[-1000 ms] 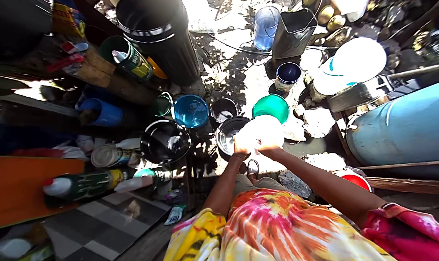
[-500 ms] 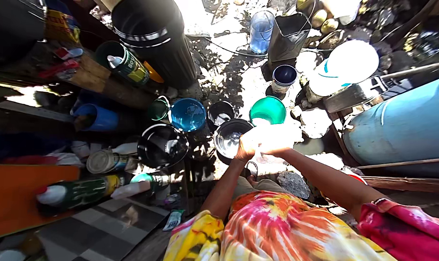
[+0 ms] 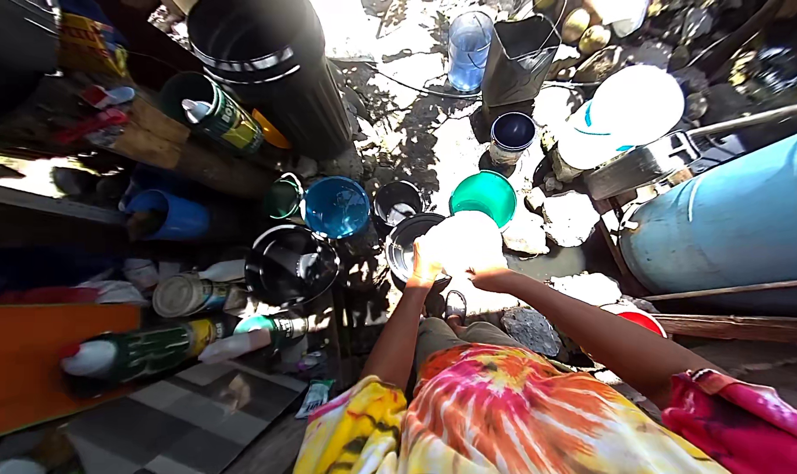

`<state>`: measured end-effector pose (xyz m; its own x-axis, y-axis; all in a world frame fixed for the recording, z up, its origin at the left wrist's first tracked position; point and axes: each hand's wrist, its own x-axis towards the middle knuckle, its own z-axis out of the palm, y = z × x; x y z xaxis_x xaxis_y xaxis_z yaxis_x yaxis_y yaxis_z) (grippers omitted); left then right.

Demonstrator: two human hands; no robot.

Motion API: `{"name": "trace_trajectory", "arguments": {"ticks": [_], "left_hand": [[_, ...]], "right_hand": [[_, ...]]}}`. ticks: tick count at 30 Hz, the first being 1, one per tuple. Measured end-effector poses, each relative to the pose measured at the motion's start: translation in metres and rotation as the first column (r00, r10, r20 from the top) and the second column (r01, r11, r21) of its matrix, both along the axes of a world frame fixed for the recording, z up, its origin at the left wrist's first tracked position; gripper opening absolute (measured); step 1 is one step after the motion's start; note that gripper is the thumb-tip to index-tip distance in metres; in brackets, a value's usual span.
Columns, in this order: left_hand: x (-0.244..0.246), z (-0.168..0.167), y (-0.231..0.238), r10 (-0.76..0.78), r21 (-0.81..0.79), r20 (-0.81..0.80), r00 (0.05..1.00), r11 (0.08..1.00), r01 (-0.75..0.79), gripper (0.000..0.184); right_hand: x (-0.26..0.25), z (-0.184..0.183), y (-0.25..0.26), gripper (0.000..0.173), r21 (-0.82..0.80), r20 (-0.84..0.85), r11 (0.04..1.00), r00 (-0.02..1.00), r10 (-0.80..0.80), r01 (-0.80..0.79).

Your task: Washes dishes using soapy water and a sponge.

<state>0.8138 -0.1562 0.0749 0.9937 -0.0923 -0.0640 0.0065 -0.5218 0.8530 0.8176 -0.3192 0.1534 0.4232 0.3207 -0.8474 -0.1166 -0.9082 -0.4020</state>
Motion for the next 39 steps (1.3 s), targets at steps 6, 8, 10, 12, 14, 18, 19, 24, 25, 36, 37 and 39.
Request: {"name": "trace_trajectory", "arguments": {"ticks": [6, 8, 10, 12, 14, 18, 19, 24, 25, 36, 37, 39], "left_hand": [[0.006, -0.001, 0.001, 0.081, -0.101, -0.263, 0.961, 0.989, -0.111, 0.036], [0.01, 0.0, 0.0, 0.072, -0.071, -0.269, 0.96, 0.993, -0.094, 0.035], [0.01, 0.007, -0.001, 0.012, 0.009, -0.281, 0.96, 1.0, -0.01, 0.033], [0.007, 0.013, -0.002, 0.004, 0.03, -0.297, 0.955, 1.0, 0.005, 0.034], [0.003, 0.015, -0.004, 0.022, 0.05, -0.327, 0.945, 0.999, -0.006, 0.038], [0.001, 0.008, -0.01, 0.005, -0.014, -0.282, 0.959, 1.0, -0.009, 0.034], [0.002, 0.006, -0.011, -0.018, -0.043, -0.273, 0.962, 0.999, 0.006, 0.032], [0.0, 0.001, -0.01, -0.067, 0.03, -0.236, 0.97, 0.997, 0.077, 0.028], [-0.001, -0.001, -0.008, -0.052, 0.056, -0.214, 0.975, 0.996, 0.066, 0.03], [-0.01, -0.064, 0.055, 0.183, -0.351, -0.366, 0.913, 0.881, -0.317, 0.04], [-0.008, -0.064, 0.057, 0.185, -0.43, -0.359, 0.915, 0.837, -0.338, 0.038], [-0.006, -0.059, 0.064, 0.19, -0.514, -0.38, 0.905, 0.77, -0.377, 0.038]], "right_hand": [[0.004, -0.016, -0.041, 0.029, -0.153, 0.374, 0.967, 0.893, 0.249, -0.205], [0.012, -0.01, -0.045, 0.024, -0.062, 0.587, 0.997, 0.807, 0.069, -0.04], [0.028, 0.001, -0.041, 0.027, -0.095, 0.627, 0.995, 0.774, 0.089, -0.037], [0.038, -0.005, -0.043, 0.025, -0.085, 0.773, 0.979, 0.608, 0.182, -0.184], [0.043, -0.016, -0.04, 0.02, 0.008, 0.887, 0.971, 0.451, 0.103, -0.239], [0.04, -0.043, -0.016, 0.013, 0.294, 0.914, 0.942, 0.337, -0.228, -0.16], [0.037, -0.047, -0.01, 0.011, 0.335, 0.902, 0.931, 0.335, -0.273, -0.143], [0.032, -0.045, -0.01, 0.015, 0.51, 0.704, 0.857, 0.538, -0.464, 0.071], [0.031, -0.039, -0.014, 0.014, 0.565, 0.626, 0.812, 0.566, -0.537, 0.146], [0.042, -0.009, -0.078, 0.014, 0.838, 0.061, 0.245, 0.363, -0.93, 0.487], [0.041, -0.009, -0.077, 0.016, 0.854, 0.011, 0.195, 0.357, -0.934, 0.482], [0.041, -0.007, -0.075, 0.019, 0.867, -0.078, 0.082, 0.297, -0.952, 0.491]]}}
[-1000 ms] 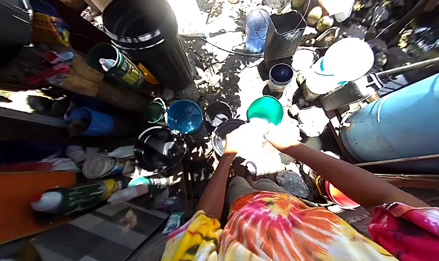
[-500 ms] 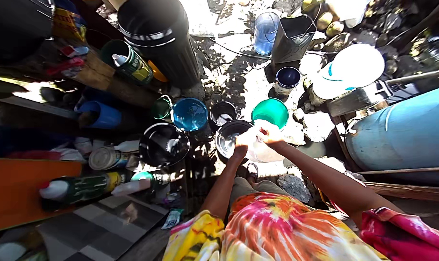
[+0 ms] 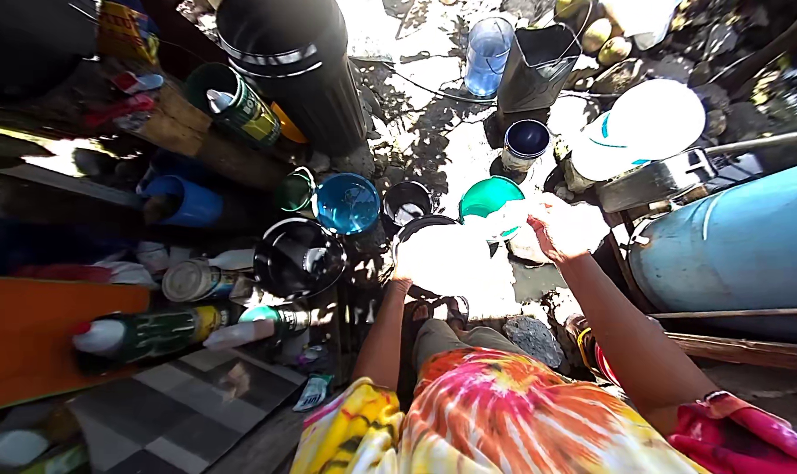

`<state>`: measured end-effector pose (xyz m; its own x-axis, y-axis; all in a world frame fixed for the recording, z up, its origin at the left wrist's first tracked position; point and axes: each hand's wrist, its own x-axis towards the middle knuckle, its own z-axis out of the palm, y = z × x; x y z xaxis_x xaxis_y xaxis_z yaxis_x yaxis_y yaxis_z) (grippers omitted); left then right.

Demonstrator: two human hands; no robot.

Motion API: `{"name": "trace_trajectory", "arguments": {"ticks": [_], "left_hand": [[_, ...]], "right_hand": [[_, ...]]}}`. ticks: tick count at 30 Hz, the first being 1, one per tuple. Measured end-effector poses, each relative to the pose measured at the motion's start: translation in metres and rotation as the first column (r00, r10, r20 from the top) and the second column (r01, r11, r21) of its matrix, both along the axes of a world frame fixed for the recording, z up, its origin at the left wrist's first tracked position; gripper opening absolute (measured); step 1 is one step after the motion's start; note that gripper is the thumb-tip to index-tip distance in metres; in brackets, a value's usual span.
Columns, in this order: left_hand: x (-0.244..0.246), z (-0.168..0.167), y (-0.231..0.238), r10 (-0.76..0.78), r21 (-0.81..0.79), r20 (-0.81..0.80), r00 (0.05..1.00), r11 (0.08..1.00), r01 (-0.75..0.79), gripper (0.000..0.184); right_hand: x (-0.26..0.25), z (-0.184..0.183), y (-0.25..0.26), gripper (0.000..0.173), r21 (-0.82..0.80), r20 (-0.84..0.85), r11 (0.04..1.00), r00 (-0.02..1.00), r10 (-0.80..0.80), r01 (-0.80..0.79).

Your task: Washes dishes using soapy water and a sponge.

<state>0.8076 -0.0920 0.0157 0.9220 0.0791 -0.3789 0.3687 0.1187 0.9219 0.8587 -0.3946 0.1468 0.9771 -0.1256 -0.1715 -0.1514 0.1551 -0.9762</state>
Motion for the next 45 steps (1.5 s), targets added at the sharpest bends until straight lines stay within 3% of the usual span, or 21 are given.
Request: {"name": "trace_trajectory", "arguments": {"ticks": [2, 5, 7, 12, 14, 16, 18, 20, 23, 25, 27, 30, 32, 33, 34, 36, 38, 39, 41, 43, 45], "left_hand": [[0.004, 0.014, 0.005, 0.014, 0.001, -0.024, 1.0, 1.0, -0.014, 0.045], [0.008, 0.024, 0.008, -0.048, 0.269, -0.032, 0.998, 0.962, 0.055, 0.044], [0.007, 0.014, 0.005, -0.086, 0.384, -0.02, 0.996, 0.919, 0.087, 0.049], [0.008, 0.061, -0.043, -0.147, 0.201, 0.034, 0.989, 0.97, 0.137, 0.037], [0.005, 0.061, -0.056, -0.184, 0.188, 0.042, 0.982, 0.967, 0.173, 0.036], [0.006, 0.056, -0.065, -0.061, 0.1, 0.088, 0.994, 0.994, 0.052, 0.034], [0.009, 0.062, -0.067, 0.032, -0.005, 0.011, 0.999, 0.999, -0.032, 0.038], [0.011, 0.068, -0.071, 0.068, 0.044, -0.054, 0.996, 0.997, -0.066, 0.029], [0.018, 0.059, -0.073, 0.044, 0.06, -0.041, 0.998, 0.997, -0.042, 0.032], [0.025, 0.05, -0.072, 0.04, 0.03, 0.001, 0.999, 0.999, -0.04, 0.032], [0.027, 0.053, -0.066, -0.013, 0.034, -0.016, 1.0, 0.999, 0.013, 0.031], [0.031, 0.056, -0.054, -0.113, 0.249, 0.018, 0.993, 0.963, 0.104, 0.03], [0.031, 0.069, -0.031, -0.336, 0.45, 0.09, 0.937, 0.854, 0.263, 0.063], [0.03, 0.082, -0.02, -0.486, 0.54, 0.082, 0.87, 0.755, 0.371, 0.076], [0.033, 0.086, -0.014, -0.613, 0.64, 0.085, 0.785, 0.638, 0.428, 0.076], [0.046, 0.075, -0.013, -0.81, 0.788, 0.058, 0.583, 0.396, 0.472, 0.052], [0.056, 0.077, -0.018, -0.916, 0.83, -0.033, 0.4, 0.197, 0.521, 0.028], [0.059, 0.081, -0.02, -0.941, 0.826, -0.036, 0.336, 0.161, 0.54, 0.021], [0.057, 0.08, -0.023, -0.961, 0.791, 0.038, 0.274, 0.196, 0.58, 0.013], [0.05, 0.077, -0.025, -0.948, 0.734, 0.139, 0.285, 0.292, 0.613, 0.013], [0.042, 0.079, -0.03, -0.928, 0.698, 0.172, 0.331, 0.352, 0.624, 0.01]], "right_hand": [[0.001, 0.004, -0.008, 0.019, 0.009, 0.0, 0.999, 0.999, -0.044, 0.044], [0.006, 0.011, -0.012, 0.019, -0.098, -0.021, 0.994, 0.998, -0.054, 0.052], [-0.001, 0.01, -0.004, 0.022, -0.172, -0.044, 0.984, 0.999, 0.029, -0.036], [-0.006, 0.009, 0.055, 0.014, -0.311, -0.099, 0.921, 0.972, 0.215, -0.236], [-0.016, 0.005, 0.08, 0.022, -0.408, -0.161, 0.833, 0.928, 0.336, -0.373], [-0.022, -0.003, 0.103, 0.031, -0.516, -0.185, 0.696, 0.858, 0.478, -0.499], [-0.021, 0.001, 0.112, 0.04, -0.623, -0.262, 0.48, 0.743, 0.616, -0.618], [-0.017, -0.003, 0.108, 0.056, -0.68, -0.363, 0.28, 0.643, 0.675, -0.678], [-0.005, -0.022, 0.094, 0.064, -0.722, -0.397, 0.191, 0.624, 0.673, -0.665], [0.002, -0.019, 0.086, 0.057, -0.739, -0.434, 0.114, 0.599, 0.673, -0.664], [0.006, -0.013, 0.08, 0.049, -0.776, -0.38, 0.123, 0.614, 0.692, -0.619], [0.019, 0.016, 0.079, 0.05, -0.762, -0.423, 0.072, 0.579, 0.697, -0.644], [0.028, 0.013, 0.068, 0.042, -0.825, -0.362, 0.026, 0.563, 0.743, -0.565], [0.037, -0.001, 0.062, 0.038, -0.86, -0.284, 0.037, 0.538, 0.794, -0.508], [0.044, -0.012, 0.059, 0.033, -0.887, -0.198, 0.067, 0.506, 0.839, -0.458], [0.053, -0.011, 0.061, 0.025, -0.887, -0.155, 0.059, 0.416, 0.896, -0.458], [0.059, -0.001, 0.069, 0.021, -0.826, -0.193, 0.03, 0.333, 0.923, -0.563], [0.061, 0.007, 0.073, 0.022, -0.766, -0.224, 0.03, 0.309, 0.924, -0.643], [0.067, 0.022, 0.072, 0.021, -0.566, -0.291, 0.086, 0.296, 0.91, -0.82], [0.068, 0.027, 0.063, 0.021, -0.371, -0.236, 0.294, 0.395, 0.888, -0.881], [0.062, 0.032, 0.057, 0.021, -0.238, -0.197, 0.511, 0.556, 0.807, -0.826]]}}
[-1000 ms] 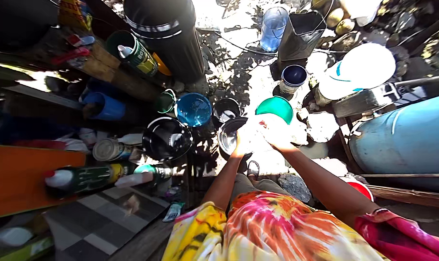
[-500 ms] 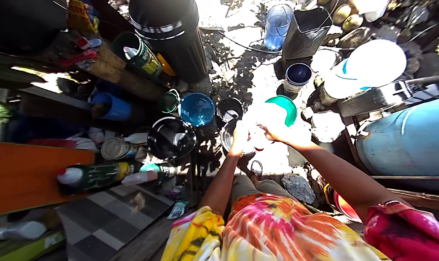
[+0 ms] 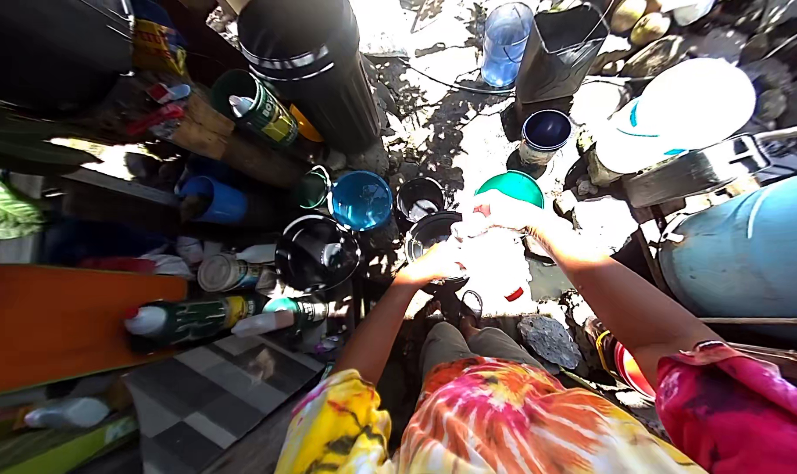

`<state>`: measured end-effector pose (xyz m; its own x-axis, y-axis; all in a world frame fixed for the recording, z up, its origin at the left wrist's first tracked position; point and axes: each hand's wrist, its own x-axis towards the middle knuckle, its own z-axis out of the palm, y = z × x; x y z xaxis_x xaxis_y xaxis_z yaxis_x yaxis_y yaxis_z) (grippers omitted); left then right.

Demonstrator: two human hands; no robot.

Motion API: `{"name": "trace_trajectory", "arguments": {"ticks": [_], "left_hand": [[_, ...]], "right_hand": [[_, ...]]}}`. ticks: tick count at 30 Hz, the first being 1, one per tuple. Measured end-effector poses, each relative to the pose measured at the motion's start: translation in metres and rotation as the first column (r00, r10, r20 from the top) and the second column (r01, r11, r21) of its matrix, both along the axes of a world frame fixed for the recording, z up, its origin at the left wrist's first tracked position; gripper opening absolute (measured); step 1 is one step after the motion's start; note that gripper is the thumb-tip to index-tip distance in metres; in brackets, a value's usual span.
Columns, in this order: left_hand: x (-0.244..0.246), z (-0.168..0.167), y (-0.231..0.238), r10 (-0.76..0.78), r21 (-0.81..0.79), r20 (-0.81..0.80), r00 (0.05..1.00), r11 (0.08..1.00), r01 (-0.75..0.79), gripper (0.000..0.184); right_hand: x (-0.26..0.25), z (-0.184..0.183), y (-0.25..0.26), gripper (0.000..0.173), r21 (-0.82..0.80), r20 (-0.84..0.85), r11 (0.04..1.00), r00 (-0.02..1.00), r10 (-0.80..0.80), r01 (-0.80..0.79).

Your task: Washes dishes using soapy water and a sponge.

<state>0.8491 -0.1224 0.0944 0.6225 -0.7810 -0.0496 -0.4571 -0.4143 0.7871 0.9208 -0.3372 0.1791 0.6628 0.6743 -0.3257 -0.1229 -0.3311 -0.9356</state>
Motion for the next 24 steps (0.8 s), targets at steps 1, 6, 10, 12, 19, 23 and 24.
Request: {"name": "trace_trajectory", "arguments": {"ticks": [1, 6, 10, 12, 19, 23, 24], "left_hand": [[-0.002, -0.004, -0.003, 0.012, -0.001, -0.008, 1.0, 1.0, -0.012, 0.01], [-0.013, -0.023, -0.018, 0.288, 0.057, -0.151, 0.946, 0.958, -0.282, 0.014], [-0.019, -0.009, -0.042, 0.557, 0.086, -0.307, 0.772, 0.824, -0.561, 0.016], [-0.023, 0.006, -0.053, 0.596, 0.066, -0.307, 0.742, 0.791, -0.608, 0.016], [-0.019, -0.003, -0.073, 0.567, 0.058, -0.331, 0.754, 0.81, -0.584, 0.018], [-0.018, 0.002, -0.065, 0.6, 0.052, -0.255, 0.759, 0.792, -0.609, 0.016], [-0.018, 0.0, -0.065, 0.598, 0.073, -0.236, 0.766, 0.797, -0.6, 0.016]], "right_hand": [[-0.001, -0.013, -0.003, 0.022, 0.113, -0.001, 0.989, 0.995, -0.101, 0.1], [-0.023, -0.019, -0.007, 0.023, 0.34, 0.056, 0.84, 0.883, -0.466, 0.422], [-0.075, -0.032, 0.0, 0.016, -0.079, 0.515, 0.88, 0.775, -0.366, 0.468], [-0.082, -0.045, 0.015, 0.027, -0.414, 0.424, 0.846, 0.893, -0.149, 0.337], [-0.07, -0.061, -0.001, 0.022, -0.085, 0.604, 0.852, 0.707, -0.368, 0.517], [-0.06, -0.077, -0.011, 0.015, -0.146, 0.699, 0.891, 0.682, -0.214, 0.429], [-0.057, -0.079, -0.013, 0.019, -0.231, 0.711, 0.867, 0.685, -0.159, 0.441]]}}
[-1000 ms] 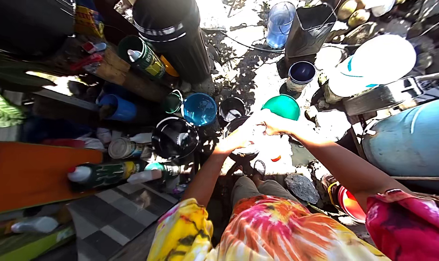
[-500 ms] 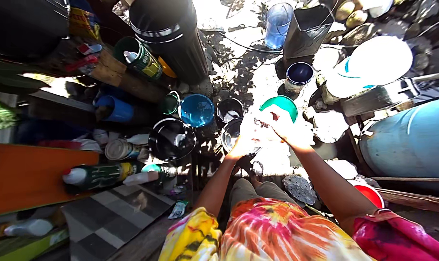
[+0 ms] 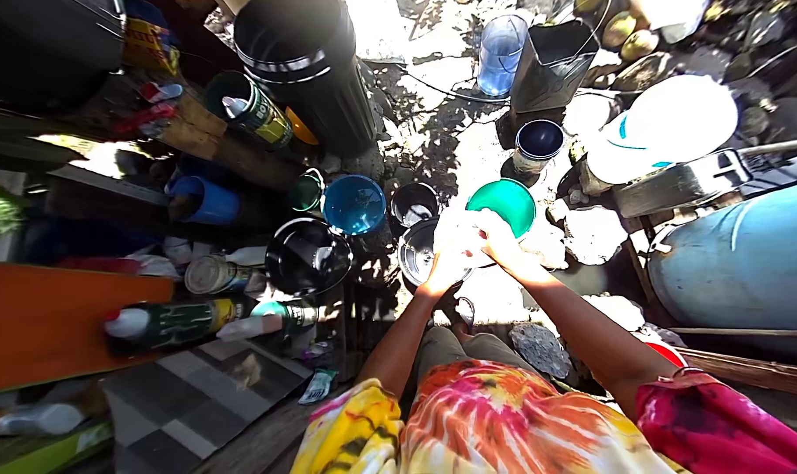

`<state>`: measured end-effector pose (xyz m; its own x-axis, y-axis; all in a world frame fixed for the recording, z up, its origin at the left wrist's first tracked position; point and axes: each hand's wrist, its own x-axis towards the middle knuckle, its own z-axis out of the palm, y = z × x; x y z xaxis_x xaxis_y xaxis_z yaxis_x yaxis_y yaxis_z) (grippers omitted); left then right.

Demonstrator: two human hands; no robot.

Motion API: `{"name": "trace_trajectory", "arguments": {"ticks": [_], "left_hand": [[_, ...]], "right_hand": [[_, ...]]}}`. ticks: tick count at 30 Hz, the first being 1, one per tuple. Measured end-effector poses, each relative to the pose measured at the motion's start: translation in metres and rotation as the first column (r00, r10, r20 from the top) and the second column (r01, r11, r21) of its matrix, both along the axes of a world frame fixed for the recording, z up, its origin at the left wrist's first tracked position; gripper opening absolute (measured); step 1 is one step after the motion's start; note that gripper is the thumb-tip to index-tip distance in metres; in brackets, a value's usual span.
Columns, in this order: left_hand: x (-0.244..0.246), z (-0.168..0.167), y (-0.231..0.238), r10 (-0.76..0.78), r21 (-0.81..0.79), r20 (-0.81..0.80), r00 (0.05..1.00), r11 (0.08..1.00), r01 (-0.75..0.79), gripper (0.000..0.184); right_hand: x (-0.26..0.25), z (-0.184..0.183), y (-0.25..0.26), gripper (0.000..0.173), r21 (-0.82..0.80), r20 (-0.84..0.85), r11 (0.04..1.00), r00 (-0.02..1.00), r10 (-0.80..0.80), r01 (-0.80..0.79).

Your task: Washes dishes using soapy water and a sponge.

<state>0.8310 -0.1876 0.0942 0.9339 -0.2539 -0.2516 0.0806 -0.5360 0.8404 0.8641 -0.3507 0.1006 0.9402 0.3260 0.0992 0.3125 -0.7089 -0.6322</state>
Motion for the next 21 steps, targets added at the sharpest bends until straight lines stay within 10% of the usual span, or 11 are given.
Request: {"name": "trace_trajectory", "arguments": {"ticks": [7, 12, 16, 21], "left_hand": [[0.014, 0.009, -0.004, -0.12, 0.225, -0.109, 0.987, 0.964, 0.142, 0.027], [0.03, -0.02, 0.012, -0.057, 0.228, 0.055, 0.997, 0.973, 0.044, 0.025], [0.04, 0.016, 0.016, -0.079, 0.358, -0.075, 0.994, 0.928, 0.101, 0.034], [0.035, 0.013, 0.036, -0.087, 0.359, -0.068, 0.994, 0.927, 0.106, 0.034]], "right_hand": [[0.0, 0.011, -0.008, 0.016, 0.258, -0.344, 0.957, 0.938, -0.041, 0.136], [0.004, 0.005, 0.026, 0.015, 0.179, 0.069, 0.981, 0.994, -0.081, 0.068], [0.019, 0.026, 0.042, 0.032, -0.248, -0.397, 0.967, 0.917, -0.047, -0.058], [0.038, 0.01, 0.033, 0.044, 0.062, -0.618, 0.996, 0.786, -0.009, 0.06]]}}
